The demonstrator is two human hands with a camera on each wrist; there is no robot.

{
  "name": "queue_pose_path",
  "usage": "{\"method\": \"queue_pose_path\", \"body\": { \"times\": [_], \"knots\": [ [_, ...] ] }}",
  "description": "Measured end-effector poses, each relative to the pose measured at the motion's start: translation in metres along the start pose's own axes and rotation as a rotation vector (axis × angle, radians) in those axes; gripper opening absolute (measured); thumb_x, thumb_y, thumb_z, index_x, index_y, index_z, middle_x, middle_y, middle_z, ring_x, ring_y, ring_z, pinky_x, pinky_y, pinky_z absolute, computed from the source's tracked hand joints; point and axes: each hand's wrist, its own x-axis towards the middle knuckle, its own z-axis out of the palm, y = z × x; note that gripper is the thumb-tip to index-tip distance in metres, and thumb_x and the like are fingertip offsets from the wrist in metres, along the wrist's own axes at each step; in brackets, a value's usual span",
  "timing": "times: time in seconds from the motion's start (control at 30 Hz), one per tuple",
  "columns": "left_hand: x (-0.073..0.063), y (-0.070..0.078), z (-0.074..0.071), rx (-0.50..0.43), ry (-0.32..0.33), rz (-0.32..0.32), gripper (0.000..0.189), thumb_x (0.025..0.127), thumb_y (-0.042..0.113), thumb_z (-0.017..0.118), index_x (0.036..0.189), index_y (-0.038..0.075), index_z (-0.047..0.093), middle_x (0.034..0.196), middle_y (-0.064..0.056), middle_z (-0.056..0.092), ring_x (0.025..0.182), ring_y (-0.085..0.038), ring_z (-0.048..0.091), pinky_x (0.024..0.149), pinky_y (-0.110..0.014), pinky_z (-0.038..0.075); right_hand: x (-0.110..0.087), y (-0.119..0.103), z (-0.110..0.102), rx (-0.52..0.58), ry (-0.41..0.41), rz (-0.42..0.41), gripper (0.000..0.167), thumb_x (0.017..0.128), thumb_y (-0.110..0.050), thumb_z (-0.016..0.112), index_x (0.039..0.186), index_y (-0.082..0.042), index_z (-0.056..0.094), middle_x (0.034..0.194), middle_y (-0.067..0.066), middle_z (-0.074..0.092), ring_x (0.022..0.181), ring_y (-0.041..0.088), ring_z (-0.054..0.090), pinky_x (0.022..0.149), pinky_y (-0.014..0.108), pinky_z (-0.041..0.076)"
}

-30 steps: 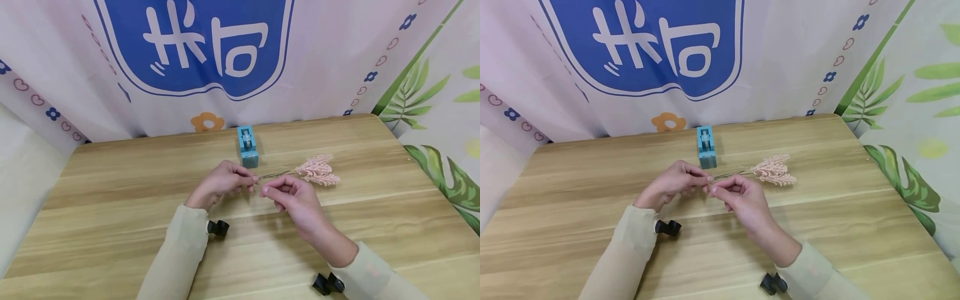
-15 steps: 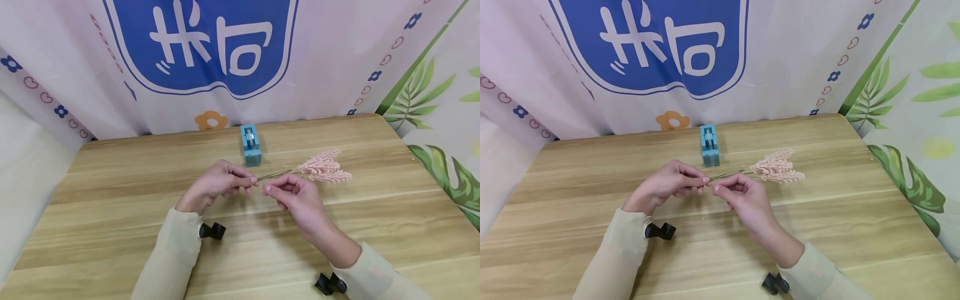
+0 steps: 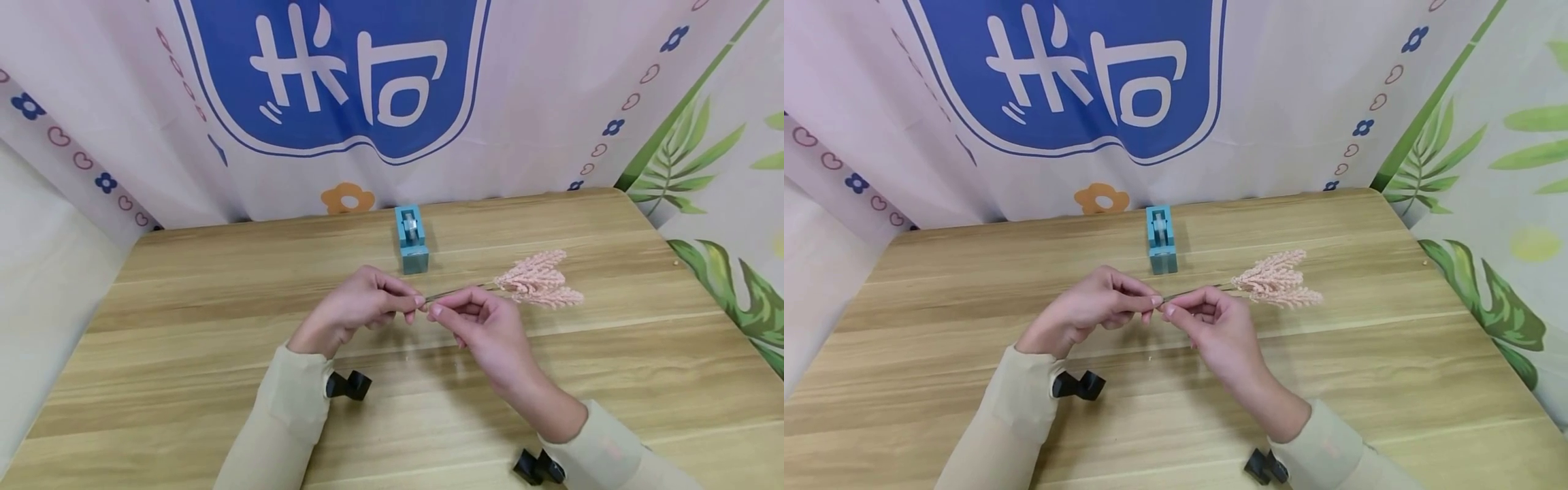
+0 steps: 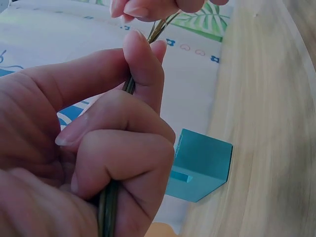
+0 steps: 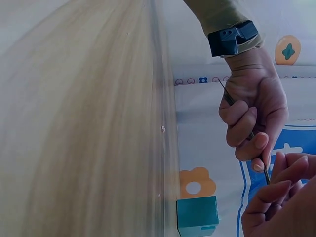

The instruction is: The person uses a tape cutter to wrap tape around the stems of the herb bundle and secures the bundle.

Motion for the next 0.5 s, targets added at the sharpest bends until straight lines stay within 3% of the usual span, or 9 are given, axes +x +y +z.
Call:
{"method": "queue_pose_path", "body": {
  "times": [0.5],
  "knots": [
    [-0.0052,0.0039,0.0021,-0.028,-0.045,0.049,0.017,0.102,0.009,0.071,0.112,-0.001,0.081,0.072,0.003,0.068,0.048,-0.008,0.028,0.049,-0.023,0.022,-0.0059,-0.0011,0.0024,-0.102,0.055,-0.043,0.02,0.095,-0.012,0.084,0.106,0.002,0.076,0.092,0.005,0.081,0.061,0.008,0.052,0.053,0.021,0.043]
  ]
}}
